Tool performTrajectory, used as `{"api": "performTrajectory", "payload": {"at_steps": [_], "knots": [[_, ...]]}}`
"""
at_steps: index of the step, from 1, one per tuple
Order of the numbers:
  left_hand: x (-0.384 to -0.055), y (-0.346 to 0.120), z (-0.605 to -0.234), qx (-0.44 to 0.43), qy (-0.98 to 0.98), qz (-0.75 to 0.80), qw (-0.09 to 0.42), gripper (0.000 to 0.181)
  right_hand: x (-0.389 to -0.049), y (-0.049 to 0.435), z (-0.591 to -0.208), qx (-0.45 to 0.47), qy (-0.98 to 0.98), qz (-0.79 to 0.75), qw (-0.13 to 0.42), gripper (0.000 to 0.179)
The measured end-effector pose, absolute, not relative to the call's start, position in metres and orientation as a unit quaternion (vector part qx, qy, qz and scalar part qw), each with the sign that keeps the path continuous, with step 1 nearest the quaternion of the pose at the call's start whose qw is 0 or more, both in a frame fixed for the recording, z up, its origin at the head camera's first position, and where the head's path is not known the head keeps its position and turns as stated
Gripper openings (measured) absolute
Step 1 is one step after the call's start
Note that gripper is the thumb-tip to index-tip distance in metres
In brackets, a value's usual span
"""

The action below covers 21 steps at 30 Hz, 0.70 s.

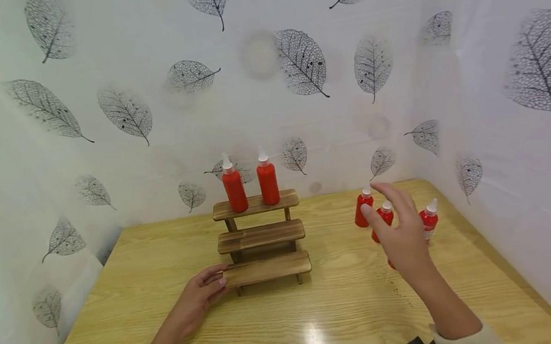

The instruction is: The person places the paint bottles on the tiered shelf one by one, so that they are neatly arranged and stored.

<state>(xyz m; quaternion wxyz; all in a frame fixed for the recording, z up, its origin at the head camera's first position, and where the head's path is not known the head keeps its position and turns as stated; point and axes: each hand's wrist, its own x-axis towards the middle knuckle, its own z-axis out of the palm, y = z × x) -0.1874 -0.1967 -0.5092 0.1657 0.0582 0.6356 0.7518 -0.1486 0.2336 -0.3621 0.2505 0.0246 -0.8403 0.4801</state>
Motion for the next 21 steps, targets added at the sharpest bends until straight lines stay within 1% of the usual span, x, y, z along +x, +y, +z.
{"api": "performTrajectory", "payload": {"at_steps": [8,12,18,21], "knots": [[-0.187,-0.196,-0.510,0.063,0.640,0.748,0.164,0.053,-0.136,0.280,-0.394,-0.048,-0.826,0.514,0.227,0.060],[-0.188,-0.195,-0.509,0.059,0.637,0.751,0.166,0.052,-0.134,0.297,-0.409,-0.073,-0.811,0.540,0.213,0.060],[-0.187,-0.196,-0.508,0.054,0.637,0.751,0.165,0.053,-0.137,0.310,-0.431,-0.060,-0.761,0.617,0.194,0.059],[-0.187,-0.196,-0.508,0.054,0.636,0.752,0.167,0.052,-0.139,0.311,-0.442,-0.053,-0.767,0.612,0.185,0.058]]}}
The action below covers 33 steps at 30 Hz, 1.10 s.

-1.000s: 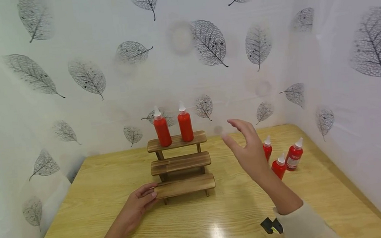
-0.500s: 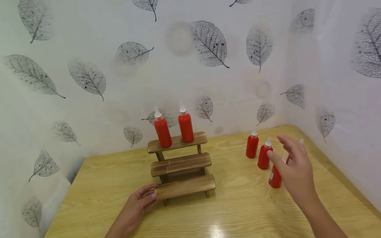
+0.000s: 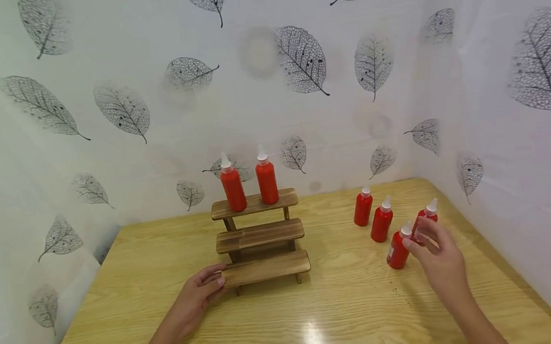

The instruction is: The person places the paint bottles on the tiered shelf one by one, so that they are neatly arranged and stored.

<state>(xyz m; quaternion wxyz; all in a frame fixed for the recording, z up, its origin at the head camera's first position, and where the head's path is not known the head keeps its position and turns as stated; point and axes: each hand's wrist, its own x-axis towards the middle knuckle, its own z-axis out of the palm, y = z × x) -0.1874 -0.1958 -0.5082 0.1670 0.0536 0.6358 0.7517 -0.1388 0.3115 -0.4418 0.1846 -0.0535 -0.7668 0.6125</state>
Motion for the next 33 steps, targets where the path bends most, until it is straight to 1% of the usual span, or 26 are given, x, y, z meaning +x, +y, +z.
{"api": "performTrajectory", "payload": {"at_steps": [6,13,29,33], "knots": [[-0.187,-0.196,-0.507,0.054,0.634,0.753,0.170,0.052,-0.141,0.310,-0.456,-0.057,-0.813,0.556,0.163,0.064],[-0.187,-0.197,-0.508,0.056,0.634,0.752,0.170,0.052,-0.144,0.307,-0.460,-0.068,-0.845,0.509,0.152,0.072],[-0.186,-0.197,-0.505,0.054,0.642,0.745,0.171,0.054,-0.150,0.309,-0.461,-0.065,-0.866,0.472,0.151,0.069],[-0.185,-0.197,-0.505,0.060,0.641,0.745,0.174,0.054,-0.150,0.310,-0.460,-0.058,-0.868,0.466,0.164,0.067]]}}
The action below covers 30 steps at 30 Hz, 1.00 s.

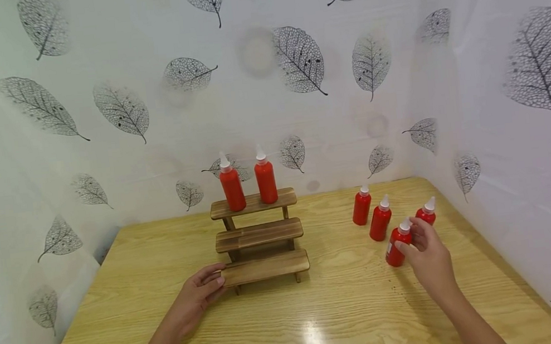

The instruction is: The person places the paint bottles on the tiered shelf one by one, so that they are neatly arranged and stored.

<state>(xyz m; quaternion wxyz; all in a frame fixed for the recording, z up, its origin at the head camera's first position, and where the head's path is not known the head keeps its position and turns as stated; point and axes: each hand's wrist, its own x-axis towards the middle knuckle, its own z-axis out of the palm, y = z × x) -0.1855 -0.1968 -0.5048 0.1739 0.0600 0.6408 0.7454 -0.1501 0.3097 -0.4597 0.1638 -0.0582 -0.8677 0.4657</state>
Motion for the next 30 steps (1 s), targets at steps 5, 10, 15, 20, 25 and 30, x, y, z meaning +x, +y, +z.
{"api": "performTrajectory", "payload": {"at_steps": [5,10,15,20,25,30], "knots": [[-0.186,-0.197,-0.504,0.062,0.633,0.752,0.173,0.054,-0.151,0.309,-0.458,-0.037,-0.868,0.454,0.196,0.065],[-0.186,-0.196,-0.505,0.063,0.631,0.754,0.172,0.055,-0.149,0.304,-0.453,-0.022,-0.867,0.449,0.214,0.061],[-0.186,-0.196,-0.506,0.062,0.631,0.754,0.171,0.055,-0.147,0.295,-0.444,-0.015,-0.861,0.459,0.219,0.060],[-0.186,-0.196,-0.506,0.062,0.631,0.754,0.172,0.054,-0.148,0.283,-0.436,-0.004,-0.851,0.476,0.222,0.057],[-0.185,-0.196,-0.505,0.060,0.628,0.756,0.172,0.055,-0.152,0.269,-0.425,0.021,-0.840,0.496,0.217,0.056],[-0.185,-0.196,-0.505,0.059,0.627,0.757,0.173,0.055,-0.157,0.253,-0.413,0.049,-0.838,0.496,0.221,0.059]]}}
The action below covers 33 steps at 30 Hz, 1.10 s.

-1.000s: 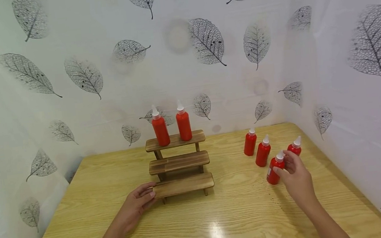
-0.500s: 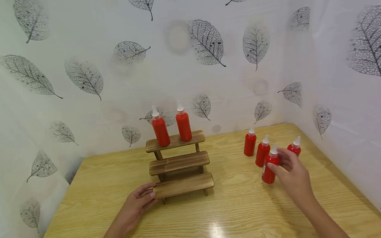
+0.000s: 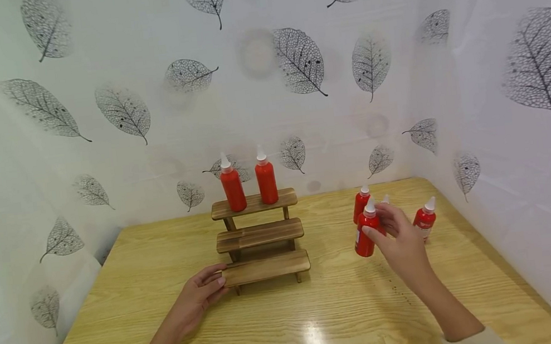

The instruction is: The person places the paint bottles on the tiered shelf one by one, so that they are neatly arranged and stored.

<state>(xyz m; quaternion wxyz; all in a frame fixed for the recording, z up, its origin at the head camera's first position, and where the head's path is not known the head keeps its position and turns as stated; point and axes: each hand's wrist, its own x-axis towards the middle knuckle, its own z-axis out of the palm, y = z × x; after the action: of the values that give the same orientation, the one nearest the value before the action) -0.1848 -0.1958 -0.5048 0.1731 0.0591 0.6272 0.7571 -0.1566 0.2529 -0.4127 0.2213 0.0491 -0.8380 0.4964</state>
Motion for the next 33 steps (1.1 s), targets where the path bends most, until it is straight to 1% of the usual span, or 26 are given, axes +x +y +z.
{"api": "performTrajectory", "payload": {"at_steps": [6,14,24,33], "knots": [[-0.185,-0.196,-0.506,0.060,0.631,0.755,0.169,0.053,-0.165,0.233,-0.397,0.085,-0.826,0.511,0.220,0.057],[-0.185,-0.194,-0.507,0.062,0.630,0.754,0.173,0.053,-0.177,0.209,-0.384,0.105,-0.812,0.535,0.208,0.055],[-0.185,-0.195,-0.506,0.057,0.625,0.759,0.170,0.052,-0.190,0.165,-0.367,0.164,-0.774,0.585,0.177,0.051],[-0.185,-0.196,-0.507,0.058,0.624,0.761,0.170,0.053,-0.207,0.118,-0.365,0.196,-0.771,0.589,0.140,0.053]]}}
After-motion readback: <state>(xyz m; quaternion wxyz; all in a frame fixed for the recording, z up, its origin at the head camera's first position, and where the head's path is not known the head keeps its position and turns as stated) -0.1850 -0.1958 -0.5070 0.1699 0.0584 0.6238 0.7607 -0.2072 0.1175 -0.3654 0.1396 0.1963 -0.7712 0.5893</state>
